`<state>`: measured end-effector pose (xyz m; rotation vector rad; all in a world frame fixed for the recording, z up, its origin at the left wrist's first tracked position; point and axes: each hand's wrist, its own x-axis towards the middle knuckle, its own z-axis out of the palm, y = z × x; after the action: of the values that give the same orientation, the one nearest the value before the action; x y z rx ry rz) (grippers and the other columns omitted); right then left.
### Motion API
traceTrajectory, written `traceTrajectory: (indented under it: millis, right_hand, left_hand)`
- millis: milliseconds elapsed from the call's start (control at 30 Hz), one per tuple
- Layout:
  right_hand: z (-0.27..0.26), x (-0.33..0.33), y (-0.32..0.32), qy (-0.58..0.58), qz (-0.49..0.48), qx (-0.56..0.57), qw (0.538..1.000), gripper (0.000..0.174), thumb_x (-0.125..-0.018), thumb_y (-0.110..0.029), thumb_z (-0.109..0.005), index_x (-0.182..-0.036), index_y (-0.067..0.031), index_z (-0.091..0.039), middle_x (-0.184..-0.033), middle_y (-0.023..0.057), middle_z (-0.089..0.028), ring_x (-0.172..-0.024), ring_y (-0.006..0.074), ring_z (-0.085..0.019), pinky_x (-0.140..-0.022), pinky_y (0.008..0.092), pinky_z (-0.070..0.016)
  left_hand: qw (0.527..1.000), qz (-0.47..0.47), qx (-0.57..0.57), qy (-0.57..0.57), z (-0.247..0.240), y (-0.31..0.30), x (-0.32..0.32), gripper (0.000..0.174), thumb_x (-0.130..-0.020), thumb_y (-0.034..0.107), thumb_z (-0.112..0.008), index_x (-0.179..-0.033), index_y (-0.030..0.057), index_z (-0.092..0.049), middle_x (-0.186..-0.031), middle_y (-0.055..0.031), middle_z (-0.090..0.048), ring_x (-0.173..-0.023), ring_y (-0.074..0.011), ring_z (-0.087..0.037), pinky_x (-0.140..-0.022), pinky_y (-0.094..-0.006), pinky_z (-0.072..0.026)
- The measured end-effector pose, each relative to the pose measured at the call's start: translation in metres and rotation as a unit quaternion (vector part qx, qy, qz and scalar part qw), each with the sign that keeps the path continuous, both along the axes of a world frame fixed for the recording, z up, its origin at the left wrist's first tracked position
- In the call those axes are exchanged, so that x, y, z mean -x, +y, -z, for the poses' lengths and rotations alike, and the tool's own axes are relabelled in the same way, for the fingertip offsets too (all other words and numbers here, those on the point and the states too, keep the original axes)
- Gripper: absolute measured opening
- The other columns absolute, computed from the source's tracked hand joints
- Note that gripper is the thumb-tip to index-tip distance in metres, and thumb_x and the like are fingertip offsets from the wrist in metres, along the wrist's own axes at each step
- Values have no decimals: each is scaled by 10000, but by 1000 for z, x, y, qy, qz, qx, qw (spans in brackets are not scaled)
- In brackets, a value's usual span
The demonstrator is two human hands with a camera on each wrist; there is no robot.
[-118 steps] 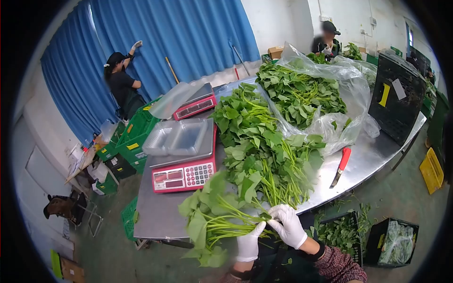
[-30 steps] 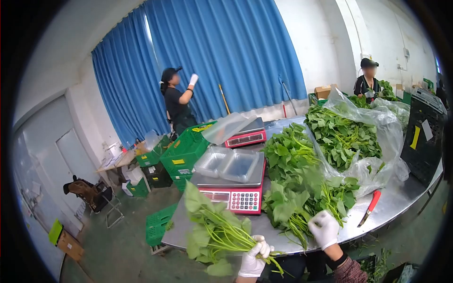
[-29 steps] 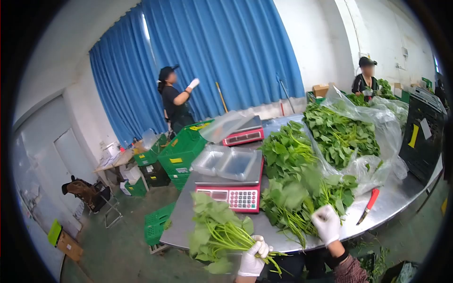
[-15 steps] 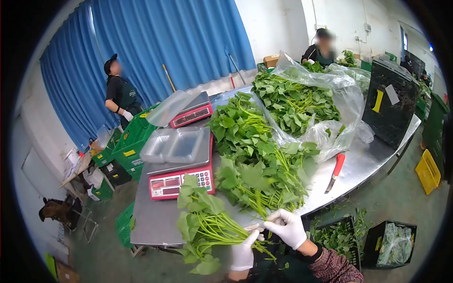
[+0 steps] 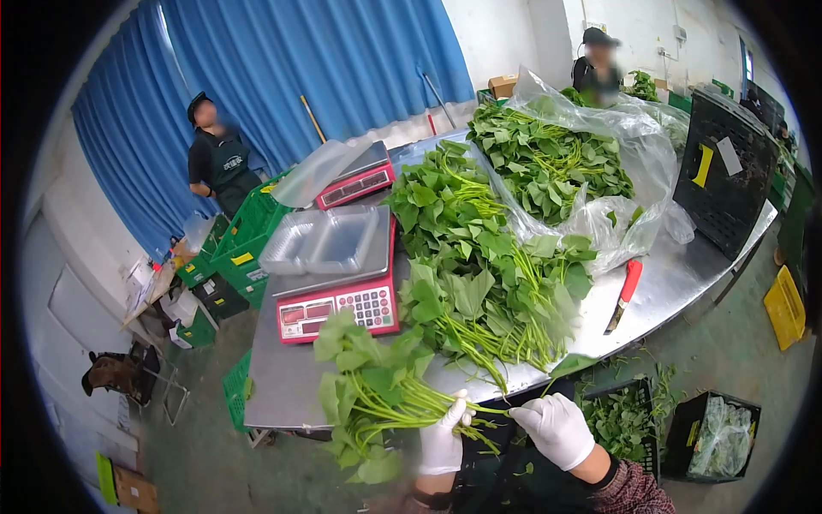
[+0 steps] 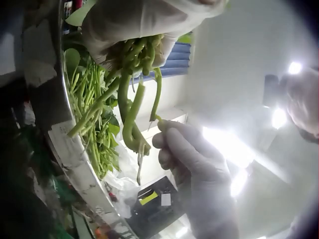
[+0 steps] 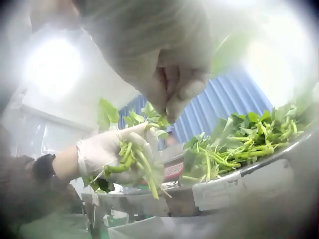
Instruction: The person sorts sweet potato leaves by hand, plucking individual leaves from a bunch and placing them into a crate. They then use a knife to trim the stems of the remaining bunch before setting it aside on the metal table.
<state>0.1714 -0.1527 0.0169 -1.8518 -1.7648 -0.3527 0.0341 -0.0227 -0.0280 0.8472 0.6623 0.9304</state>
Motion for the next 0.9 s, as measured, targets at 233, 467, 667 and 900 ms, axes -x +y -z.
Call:
traceTrajectory:
  millis: [233, 467, 667, 900]
  right_hand:
    - [-11, -21, -32, 143, 50, -69, 986, 219, -701, -120, -681, -918, -111, -650, -748, 29, -590, -691, 213, -567, -624, 327, -429]
    - [2, 4, 20, 255, -60, -15, 965, 226, -681, -269, -758, -827, -109, -695, -682, 41, -567, -615, 207, -558, -582, 301, -445]
    - [14, 17, 27, 483, -47, 16, 874, 56, -726, -73, -717, -741, -61, -665, -625, -9, -518, -520, 72, -449, -491, 214, -379]
    - [14, -19, -35, 420, 154, -223, 866, 135, -669, 44, -601, -657, -40, -496, -655, 36, -459, -586, 142, -447, -545, 254, -370]
  left_hand:
    - [999, -9, 36, -33, -13, 20, 16, 155, -857, 87, -596, -980, -6, -592, -870, -49, -585, -631, -95, -487, -630, -240, -436]
    - [983, 164, -47, 72, -18, -13, 12, 216, -771, 89, -701, -945, -18, -629, -910, -69, -625, -631, -117, -543, -583, -236, -441]
    - [991, 88, -80, 66, -3, -15, 6, 214, -769, 83, -712, -939, -15, -625, -956, -77, -623, -663, -109, -545, -608, -233, -446]
    - [999, 33, 31, 17, -3, -3, 5, 186, -833, 108, -635, -963, -23, -608, -856, -51, -619, -619, -85, -506, -615, -223, -424]
